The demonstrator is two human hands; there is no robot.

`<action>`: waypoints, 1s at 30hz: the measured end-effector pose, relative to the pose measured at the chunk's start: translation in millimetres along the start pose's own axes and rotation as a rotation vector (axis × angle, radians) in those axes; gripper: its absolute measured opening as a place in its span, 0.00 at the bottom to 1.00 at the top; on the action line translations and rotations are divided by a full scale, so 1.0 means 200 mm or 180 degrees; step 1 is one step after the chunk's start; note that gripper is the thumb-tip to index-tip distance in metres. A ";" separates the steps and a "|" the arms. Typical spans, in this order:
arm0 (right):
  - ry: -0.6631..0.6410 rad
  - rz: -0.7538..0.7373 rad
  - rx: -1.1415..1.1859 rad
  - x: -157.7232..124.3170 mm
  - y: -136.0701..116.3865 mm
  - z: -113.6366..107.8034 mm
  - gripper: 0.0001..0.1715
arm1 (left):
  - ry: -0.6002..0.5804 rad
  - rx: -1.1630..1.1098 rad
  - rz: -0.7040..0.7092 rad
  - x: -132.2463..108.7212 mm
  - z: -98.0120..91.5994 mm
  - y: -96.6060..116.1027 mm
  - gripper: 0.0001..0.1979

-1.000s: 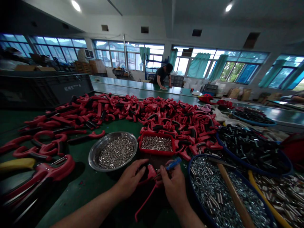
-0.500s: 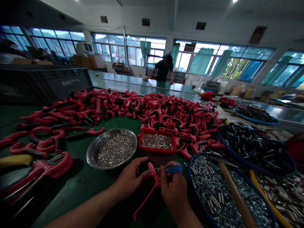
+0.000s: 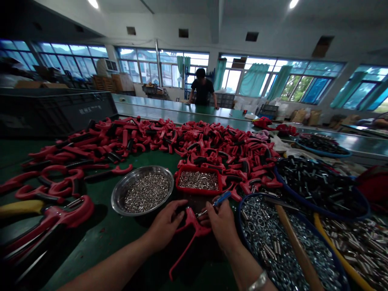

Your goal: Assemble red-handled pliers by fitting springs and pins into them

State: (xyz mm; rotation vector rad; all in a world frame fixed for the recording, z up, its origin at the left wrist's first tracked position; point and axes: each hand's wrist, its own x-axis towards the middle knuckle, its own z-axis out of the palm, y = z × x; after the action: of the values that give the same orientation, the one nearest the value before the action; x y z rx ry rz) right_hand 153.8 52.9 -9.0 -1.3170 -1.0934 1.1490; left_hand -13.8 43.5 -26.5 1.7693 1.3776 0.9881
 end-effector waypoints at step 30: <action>0.0615 -0.1015 -0.2459 0.48 -0.27 -0.08 0.13 | -0.0001 0.1751 0.0242 0.01 -0.20 0.16 0.15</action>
State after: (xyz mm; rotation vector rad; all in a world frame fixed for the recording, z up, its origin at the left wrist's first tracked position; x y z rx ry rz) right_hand 181.7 149.7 39.6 -1.6999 -1.6079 0.3413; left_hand -33.5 40.6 20.2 2.2271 1.7059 0.6806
